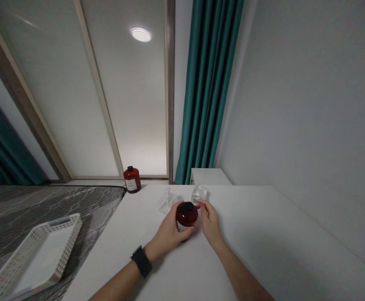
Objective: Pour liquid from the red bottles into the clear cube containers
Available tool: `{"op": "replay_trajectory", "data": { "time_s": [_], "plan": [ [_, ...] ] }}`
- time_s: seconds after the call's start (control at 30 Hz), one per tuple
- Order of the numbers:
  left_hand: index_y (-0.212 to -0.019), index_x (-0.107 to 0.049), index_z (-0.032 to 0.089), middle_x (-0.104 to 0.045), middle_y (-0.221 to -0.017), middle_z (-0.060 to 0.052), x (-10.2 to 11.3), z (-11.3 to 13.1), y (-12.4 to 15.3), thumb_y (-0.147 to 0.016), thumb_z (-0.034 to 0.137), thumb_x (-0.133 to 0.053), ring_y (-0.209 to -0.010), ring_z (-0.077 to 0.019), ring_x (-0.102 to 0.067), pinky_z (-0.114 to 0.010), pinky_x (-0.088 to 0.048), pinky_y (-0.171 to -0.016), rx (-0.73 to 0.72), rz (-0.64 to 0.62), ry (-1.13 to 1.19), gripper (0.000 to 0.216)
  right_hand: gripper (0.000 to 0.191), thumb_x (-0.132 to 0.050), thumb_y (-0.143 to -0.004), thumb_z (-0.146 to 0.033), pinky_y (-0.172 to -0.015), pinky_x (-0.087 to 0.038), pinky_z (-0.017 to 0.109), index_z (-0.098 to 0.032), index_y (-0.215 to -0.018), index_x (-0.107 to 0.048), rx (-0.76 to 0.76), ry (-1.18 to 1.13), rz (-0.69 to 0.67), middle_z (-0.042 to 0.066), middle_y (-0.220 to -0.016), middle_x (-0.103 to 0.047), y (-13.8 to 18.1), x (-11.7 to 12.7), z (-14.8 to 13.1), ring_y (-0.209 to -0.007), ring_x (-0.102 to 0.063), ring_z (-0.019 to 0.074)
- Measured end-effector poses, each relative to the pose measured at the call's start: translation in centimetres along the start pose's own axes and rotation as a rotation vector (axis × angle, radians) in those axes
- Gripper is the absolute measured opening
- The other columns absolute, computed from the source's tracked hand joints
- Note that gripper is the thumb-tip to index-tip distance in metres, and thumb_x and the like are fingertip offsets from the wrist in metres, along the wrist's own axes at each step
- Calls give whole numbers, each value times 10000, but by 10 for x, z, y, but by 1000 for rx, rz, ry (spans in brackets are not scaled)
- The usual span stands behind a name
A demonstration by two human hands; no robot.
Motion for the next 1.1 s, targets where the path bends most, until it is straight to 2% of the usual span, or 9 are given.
{"op": "replay_trajectory", "data": {
  "time_s": [0.1,0.2,0.33,0.5,0.63,0.73,0.83,0.97,1.1],
  "plan": [
    [-1372,-424,170,-566,-1349,-160,3,0,-1,-737,247,-743,-1248,-339,-542,-521,-404,-1076,-59,98,-130,714,305,-447,-962,-385,-781,-512,323,-181,-995,-672,4,0,8,50,-828,-696,0,6,-6,-822,-661,206],
    [-1391,-441,214,-579,-1325,-149,13,2,9,-730,269,-752,-1229,-366,-532,-542,-408,-1043,-106,216,-310,732,315,-403,-994,-369,-814,-520,324,-198,-1060,-659,40,-46,-23,63,-903,-701,6,4,-23,-873,-661,202],
    [-1403,-441,220,-595,-1256,-148,27,9,23,-727,279,-750,-1153,-362,-563,-513,-460,-975,-180,319,-480,745,300,-385,-999,-310,-912,-507,368,-213,-1156,-622,229,-45,-129,86,-1049,-659,20,-8,-59,-1000,-627,220],
    [-1420,-401,200,-586,-1249,-156,21,9,22,-756,258,-714,-1104,-321,-607,-457,-526,-923,-235,213,-493,736,288,-461,-967,-268,-981,-478,396,-229,-1224,-586,302,120,-203,93,-1123,-607,28,-19,-68,-1086,-581,235],
    [-1434,-358,191,-592,-1293,-164,18,3,20,-744,310,-732,-1143,-333,-619,-473,-524,-960,-210,153,-455,794,241,-464,-967,-274,-877,-505,372,-226,-1145,-620,300,187,-174,75,-1000,-612,24,-16,-65,-954,-590,227],
    [-1393,-401,196,-585,-1317,-166,16,3,20,-703,357,-783,-1190,-350,-596,-504,-502,-1002,-225,125,-452,805,185,-481,-958,-299,-782,-503,335,-216,-1036,-627,284,184,-142,55,-914,-624,22,-13,-63,-843,-581,210],
    [-1367,-434,203,-588,-1303,-165,16,1,19,-667,366,-825,-1182,-356,-597,-513,-522,-969,-214,108,-464,818,161,-510,-942,-339,-713,-485,298,-215,-940,-611,225,174,-112,30,-827,-630,18,-10,-55,-758,-572,190],
    [-1382,-434,217,-622,-1295,-144,18,-2,16,-685,332,-818,-1164,-339,-625,-493,-530,-968,-191,67,-452,804,162,-537,-917,-371,-619,-448,268,-218,-902,-586,118,193,-158,10,-743,-625,15,-11,-38,-684,-575,180],
    [-1354,-468,240,-647,-1293,-107,17,-1,13,-696,324,-805,-1145,-311,-648,-448,-529,-979,-171,-29,-406,744,172,-496,-937,-368,-597,-424,262,-219,-894,-570,102,219,-228,4,-730,-619,13,-14,-33,-667,-576,177]
  ]
}}
Point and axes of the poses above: each hand's wrist, its own y-axis away from the middle knuckle, its own x-axis out of the back of the hand, z = x × y, the point moved 9 cm from there along -y, towards the middle knuckle
